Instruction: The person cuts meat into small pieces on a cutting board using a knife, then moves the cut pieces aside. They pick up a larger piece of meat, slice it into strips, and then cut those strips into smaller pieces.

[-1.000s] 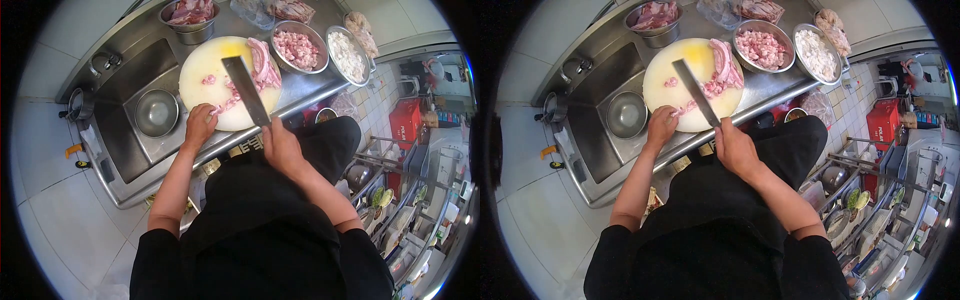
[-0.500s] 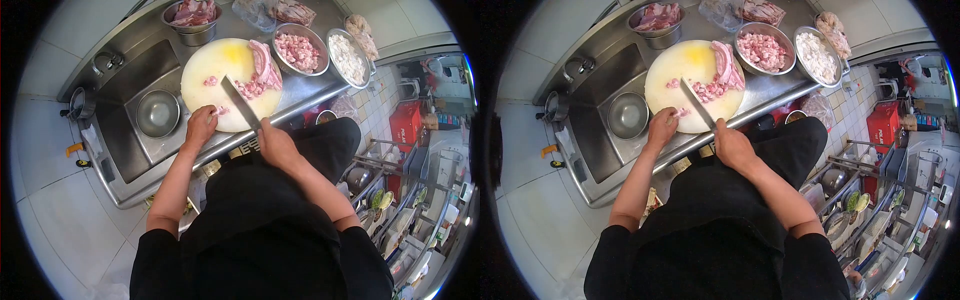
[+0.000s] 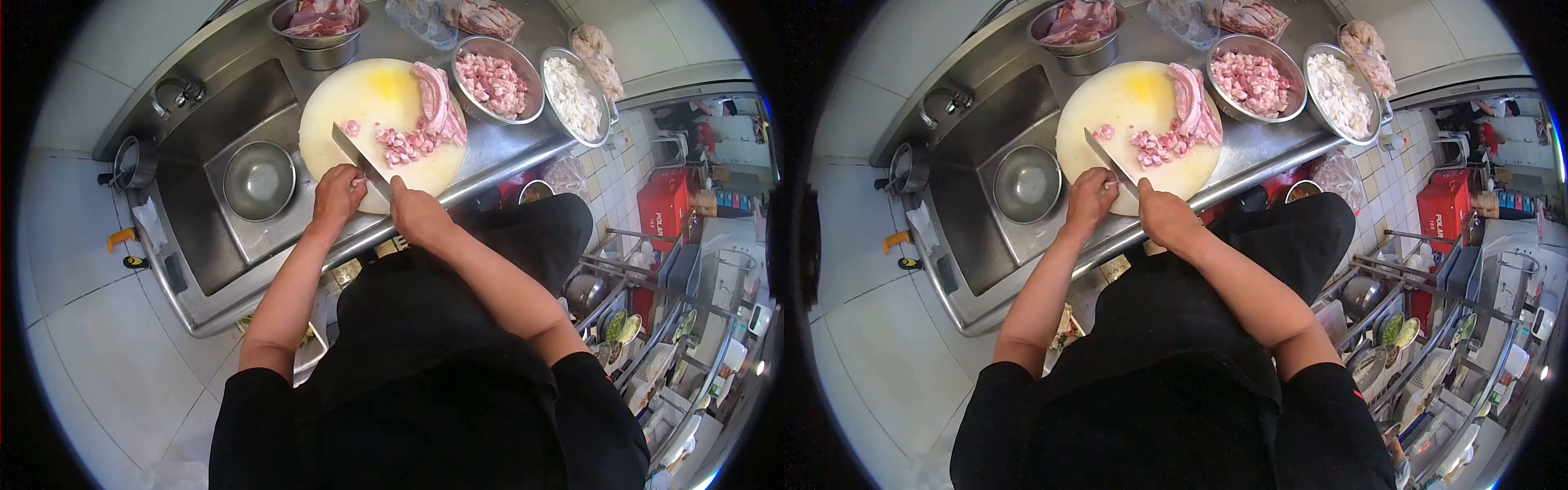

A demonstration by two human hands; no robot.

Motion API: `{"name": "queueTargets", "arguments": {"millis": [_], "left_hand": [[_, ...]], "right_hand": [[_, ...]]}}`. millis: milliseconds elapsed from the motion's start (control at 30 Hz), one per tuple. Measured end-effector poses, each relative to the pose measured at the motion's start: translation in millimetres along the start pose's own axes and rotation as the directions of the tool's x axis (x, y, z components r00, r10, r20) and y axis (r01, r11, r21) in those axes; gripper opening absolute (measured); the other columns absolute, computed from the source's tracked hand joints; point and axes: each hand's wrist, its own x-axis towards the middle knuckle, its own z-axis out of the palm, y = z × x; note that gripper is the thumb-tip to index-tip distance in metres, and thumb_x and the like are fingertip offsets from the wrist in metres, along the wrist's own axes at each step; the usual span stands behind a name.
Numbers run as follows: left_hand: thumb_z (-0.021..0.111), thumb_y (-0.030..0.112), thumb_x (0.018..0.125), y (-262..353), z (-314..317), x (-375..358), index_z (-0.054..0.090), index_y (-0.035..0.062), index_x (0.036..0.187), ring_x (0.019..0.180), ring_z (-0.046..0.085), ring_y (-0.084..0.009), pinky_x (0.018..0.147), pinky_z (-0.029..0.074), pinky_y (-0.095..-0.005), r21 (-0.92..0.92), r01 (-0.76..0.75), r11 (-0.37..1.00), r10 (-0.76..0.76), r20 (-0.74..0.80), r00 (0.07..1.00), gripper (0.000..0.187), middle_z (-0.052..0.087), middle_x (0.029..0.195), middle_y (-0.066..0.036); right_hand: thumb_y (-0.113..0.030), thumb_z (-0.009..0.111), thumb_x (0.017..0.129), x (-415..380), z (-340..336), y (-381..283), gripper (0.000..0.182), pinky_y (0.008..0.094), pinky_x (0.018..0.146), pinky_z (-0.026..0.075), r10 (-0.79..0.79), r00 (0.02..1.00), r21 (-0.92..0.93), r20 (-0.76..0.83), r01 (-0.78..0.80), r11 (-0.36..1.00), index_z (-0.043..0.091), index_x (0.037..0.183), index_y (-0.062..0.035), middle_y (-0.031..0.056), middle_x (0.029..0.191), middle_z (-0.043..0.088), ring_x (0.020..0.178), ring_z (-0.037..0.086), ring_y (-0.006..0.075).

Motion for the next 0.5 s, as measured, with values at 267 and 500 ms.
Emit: {"name": "queueTargets", "arguments": {"millis": [267,500], "left_hand": [[0.073,0.009,0.079,1.3,1.4,-5.5,0.068,0.0026,0.095,0.094,0.068,-0.0336,0.083,0.055,-0.0412,-0.017,-0.029,0.999,0.029,0.024,0.999,0.017,0.071,0.099,-0.014],[0.071,0.008,0.08,3.6,4.3,-8.0,0.067,0.0021,0.093,0.093,0.066,-0.0353,0.083,0.053,-0.0427,-0.065,-0.104,0.992,0.104,-0.003,0.995,0.015,0.068,0.095,-0.015]], "right_hand": [[-0.013,0.046,0.102,-71.0,-11.7,7.6,0.02,0.0584,0.073,0.052,0.187,0.968,0.002,0.167,-0.19,0.982,0.045,0.11,0.0049,0.0313,0.079,0.067,0.078,0.067,0.05],[-0.009,0.045,0.098,-13.8,5.2,-1.1,0.019,0.0584,0.073,0.052,0.155,0.984,0.002,0.093,-0.156,0.988,0.046,0.111,0.0049,0.0301,0.082,0.068,0.081,0.068,0.0488]]}}
